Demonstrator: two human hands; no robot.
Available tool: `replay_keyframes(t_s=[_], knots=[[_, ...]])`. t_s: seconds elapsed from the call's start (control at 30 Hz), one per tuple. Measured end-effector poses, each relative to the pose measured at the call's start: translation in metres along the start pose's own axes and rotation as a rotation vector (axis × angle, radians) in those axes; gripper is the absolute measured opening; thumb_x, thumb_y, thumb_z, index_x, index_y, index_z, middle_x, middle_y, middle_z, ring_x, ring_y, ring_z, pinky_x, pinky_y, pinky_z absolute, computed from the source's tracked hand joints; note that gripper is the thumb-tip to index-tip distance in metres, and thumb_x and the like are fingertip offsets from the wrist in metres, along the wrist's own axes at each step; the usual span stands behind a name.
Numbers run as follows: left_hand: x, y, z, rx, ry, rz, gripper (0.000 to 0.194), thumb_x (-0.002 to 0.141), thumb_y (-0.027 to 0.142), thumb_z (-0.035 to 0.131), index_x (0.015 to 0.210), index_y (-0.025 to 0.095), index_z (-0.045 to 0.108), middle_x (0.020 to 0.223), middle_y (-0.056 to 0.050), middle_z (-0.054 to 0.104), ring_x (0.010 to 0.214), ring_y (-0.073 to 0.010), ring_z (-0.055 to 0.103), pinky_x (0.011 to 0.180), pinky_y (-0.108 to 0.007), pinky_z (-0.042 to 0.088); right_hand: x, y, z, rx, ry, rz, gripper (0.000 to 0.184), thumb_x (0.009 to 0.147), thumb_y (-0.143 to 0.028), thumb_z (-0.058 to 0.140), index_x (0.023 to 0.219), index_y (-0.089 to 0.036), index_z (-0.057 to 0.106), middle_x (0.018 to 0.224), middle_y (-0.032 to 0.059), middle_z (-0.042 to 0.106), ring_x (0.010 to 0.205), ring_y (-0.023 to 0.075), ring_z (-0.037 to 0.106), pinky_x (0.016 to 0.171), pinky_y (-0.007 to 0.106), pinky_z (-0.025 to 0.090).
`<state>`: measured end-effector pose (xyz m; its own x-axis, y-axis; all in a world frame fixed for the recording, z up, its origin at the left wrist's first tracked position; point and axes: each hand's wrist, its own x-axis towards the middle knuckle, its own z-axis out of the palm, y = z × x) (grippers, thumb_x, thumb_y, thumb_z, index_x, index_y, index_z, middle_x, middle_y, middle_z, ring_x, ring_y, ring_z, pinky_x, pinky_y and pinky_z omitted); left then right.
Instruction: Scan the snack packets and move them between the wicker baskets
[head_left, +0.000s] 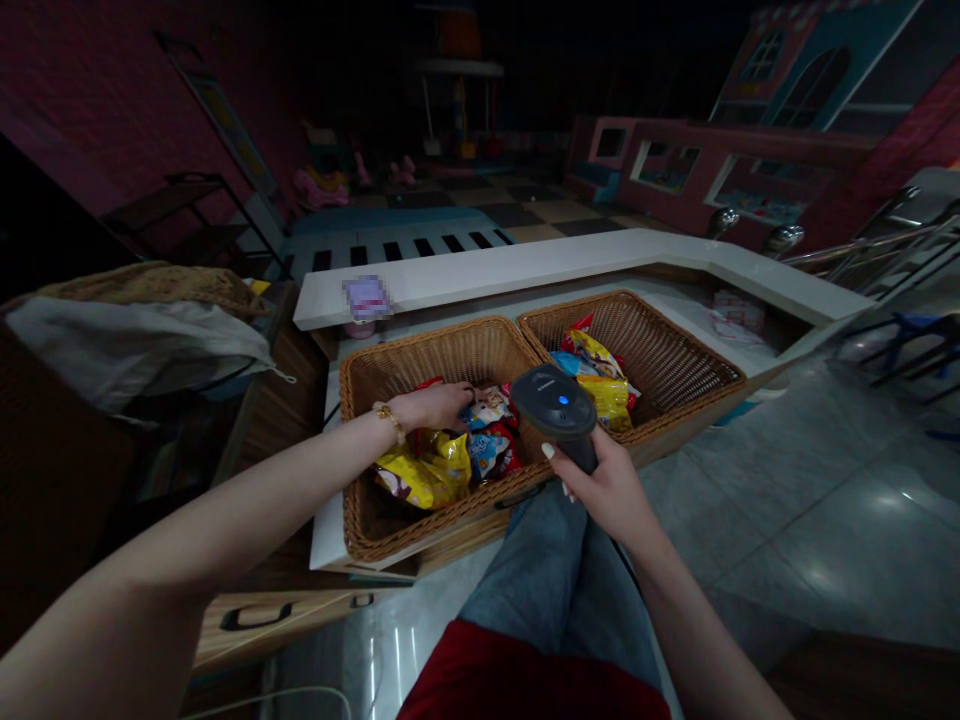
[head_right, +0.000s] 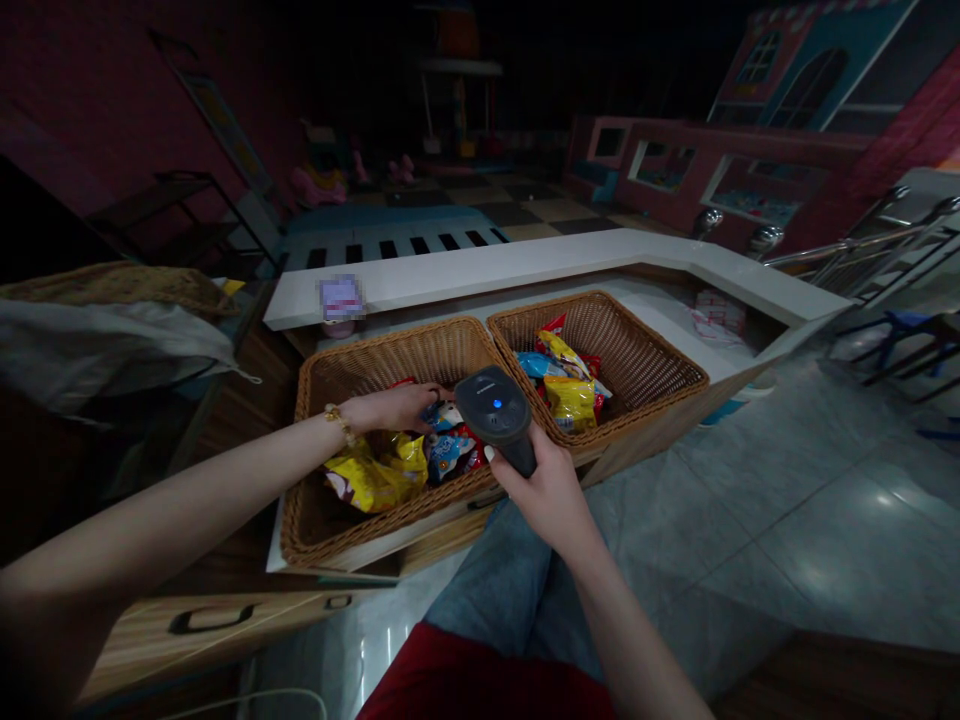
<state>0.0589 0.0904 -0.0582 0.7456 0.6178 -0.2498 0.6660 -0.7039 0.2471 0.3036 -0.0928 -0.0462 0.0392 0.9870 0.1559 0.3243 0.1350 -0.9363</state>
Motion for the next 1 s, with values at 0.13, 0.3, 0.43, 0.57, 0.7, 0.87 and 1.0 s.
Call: replay_keyframes(t_s=[0.13,0.3,0.43,0.57,0.7,0.87,1.0], knots=[[-0.001,0.003,-0.006,0.081,-0.052,-0.067,0.068,0.077,0.02,0.075,0.143,0.021,0.057,0.144,-0.013,0.061,0.127,-0.0293,0.063,0.103,-0.032,0.046,0.0,0.002,0.0,0.011,-0.006,0.012,0.019,0.089,-0.036,0.067,0.098,-0.021,0.062,0.055,-0.0065,0.055,0.045,0.0144,0.052,0.047,0.024,0.043],[-0.004,-0.006,-0.02,-0.202,0.11,-0.086,0.044,0.078,0.028,0.069,0.121,0.018,0.067,0.112,-0.007,0.075,0.1,-0.0234,0.07,0.088,-0.029,0.05,-0.001,0.003,-0.001,0.028,-0.009,0.008,0.02,0.089,-0.038,0.067,0.098,-0.021,0.062,0.061,-0.0049,0.058,0.047,0.0139,0.053,0.047,0.024,0.044],[-0.011,-0.01,-0.032,-0.731,0.25,-0.087,0.03,0.078,0.034,0.068,0.102,0.016,0.069,0.096,-0.004,0.074,0.086,-0.018,0.067,0.08,-0.028,0.052,-0.001,0.004,-0.001,0.022,0.001,0.011,0.021,0.089,-0.039,0.068,0.097,-0.021,0.063,0.061,-0.0046,0.058,0.048,0.0142,0.054,0.048,0.024,0.045],[-0.016,-0.001,-0.039,-1.235,0.314,-0.244,0.029,0.075,0.033,0.075,0.099,0.017,0.069,0.08,-0.001,0.07,0.066,-0.014,0.065,0.064,-0.026,0.054,-0.002,0.003,0.0,0.014,0.001,0.019,0.019,0.088,-0.037,0.068,0.094,-0.021,0.062,0.059,-0.0051,0.057,0.048,0.0147,0.054,0.048,0.024,0.044],[-0.016,0.006,-0.043,-1.517,0.276,-0.24,0.02,0.081,0.027,0.073,0.097,0.016,0.07,0.073,-0.003,0.071,0.059,-0.0155,0.068,0.056,-0.026,0.056,-0.003,0.001,0.0,0.009,0.008,0.018,0.02,0.087,-0.037,0.068,0.099,-0.02,0.063,0.057,-0.0054,0.057,0.048,0.0157,0.055,0.049,0.025,0.045],[-0.016,0.004,-0.049,-1.68,0.354,-0.238,0.018,0.088,0.022,0.061,0.102,0.015,0.07,0.071,-0.005,0.074,0.058,-0.0192,0.071,0.06,-0.032,0.061,-0.003,0.0,0.0,-0.029,0.001,-0.001,0.021,0.089,-0.036,0.066,0.102,-0.02,0.064,0.057,-0.0057,0.057,0.048,0.0158,0.055,0.05,0.025,0.045],[-0.018,0.005,-0.054,-1.76,0.437,-0.228,0.026,0.089,0.018,0.053,0.107,0.011,0.071,0.063,-0.003,0.071,0.05,-0.0167,0.066,0.055,-0.028,0.058,-0.003,-0.001,0.0,-0.057,0.008,-0.013,0.018,0.089,-0.034,0.066,0.101,-0.021,0.066,0.054,-0.0064,0.055,0.047,0.0159,0.054,0.049,0.025,0.044]])
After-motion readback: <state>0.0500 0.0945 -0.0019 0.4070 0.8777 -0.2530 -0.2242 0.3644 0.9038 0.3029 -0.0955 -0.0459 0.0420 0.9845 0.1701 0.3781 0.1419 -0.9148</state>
